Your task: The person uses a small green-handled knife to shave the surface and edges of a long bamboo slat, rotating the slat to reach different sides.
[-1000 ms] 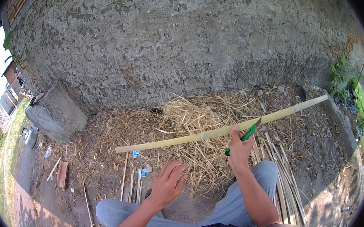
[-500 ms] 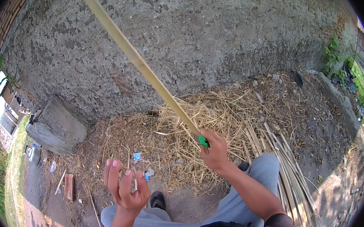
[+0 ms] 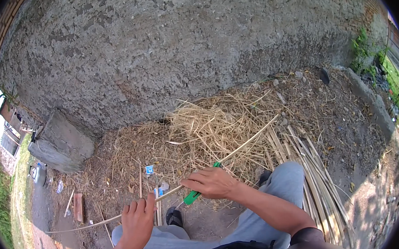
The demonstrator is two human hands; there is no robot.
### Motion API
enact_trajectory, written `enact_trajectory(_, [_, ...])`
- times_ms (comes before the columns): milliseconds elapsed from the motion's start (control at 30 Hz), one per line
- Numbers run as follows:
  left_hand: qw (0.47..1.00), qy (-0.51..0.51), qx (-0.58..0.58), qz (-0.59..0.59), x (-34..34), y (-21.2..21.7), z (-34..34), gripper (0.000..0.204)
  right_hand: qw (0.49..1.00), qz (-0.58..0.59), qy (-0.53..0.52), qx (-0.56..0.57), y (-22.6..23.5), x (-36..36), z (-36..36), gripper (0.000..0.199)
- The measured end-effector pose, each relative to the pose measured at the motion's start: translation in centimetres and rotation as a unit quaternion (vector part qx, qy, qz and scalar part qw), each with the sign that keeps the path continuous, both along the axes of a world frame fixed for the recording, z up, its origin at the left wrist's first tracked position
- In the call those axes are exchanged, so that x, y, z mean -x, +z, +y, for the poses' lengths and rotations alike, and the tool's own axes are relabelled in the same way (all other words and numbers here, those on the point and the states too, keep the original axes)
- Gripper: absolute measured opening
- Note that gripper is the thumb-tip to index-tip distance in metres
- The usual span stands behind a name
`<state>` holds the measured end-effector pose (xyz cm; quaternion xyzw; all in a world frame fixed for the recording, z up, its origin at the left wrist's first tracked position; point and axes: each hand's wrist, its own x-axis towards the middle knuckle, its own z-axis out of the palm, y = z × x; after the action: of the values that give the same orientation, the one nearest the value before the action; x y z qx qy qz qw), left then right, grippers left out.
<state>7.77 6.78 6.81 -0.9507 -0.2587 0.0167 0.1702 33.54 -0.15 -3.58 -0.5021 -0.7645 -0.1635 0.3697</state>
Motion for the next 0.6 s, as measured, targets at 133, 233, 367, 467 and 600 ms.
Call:
enact_trajectory(133, [0.978, 0.069, 0.194, -0.035, 3.9, -1.6, -0.6, 0.025, 0.988, 0.061, 0.033, -0.137, 1.0, 1.0, -1.4, 0.034])
enact_trajectory(233, [0.928, 0.082, 0.338, -0.132, 6.4, -3.5, -0.7, 0.020, 0.940, 0.246, -0.068, -0.227, 2.1, 0.2, -2.0, 0.023])
enact_trajectory(367, [0.795, 0.200, 0.538, -0.196, 8.0, -4.8, -2.0, 0.024, 0.808, 0.524, -0.250, -0.105, 2.8, -2.4, -1.9, 0.017])
enact_trajectory(467, [0.783, 0.186, 0.540, -0.247, 7.0, -5.7, -4.1, 0.026, 0.658, 0.704, -0.261, -0.064, 0.2, -4.3, -0.9, 0.024])
enact_trajectory(600, [0.712, 0.220, 0.608, -0.273, 6.7, -6.2, -6.1, 0.018, 0.470, 0.870, -0.100, 0.106, 0.4, -3.4, -2.0, 0.029])
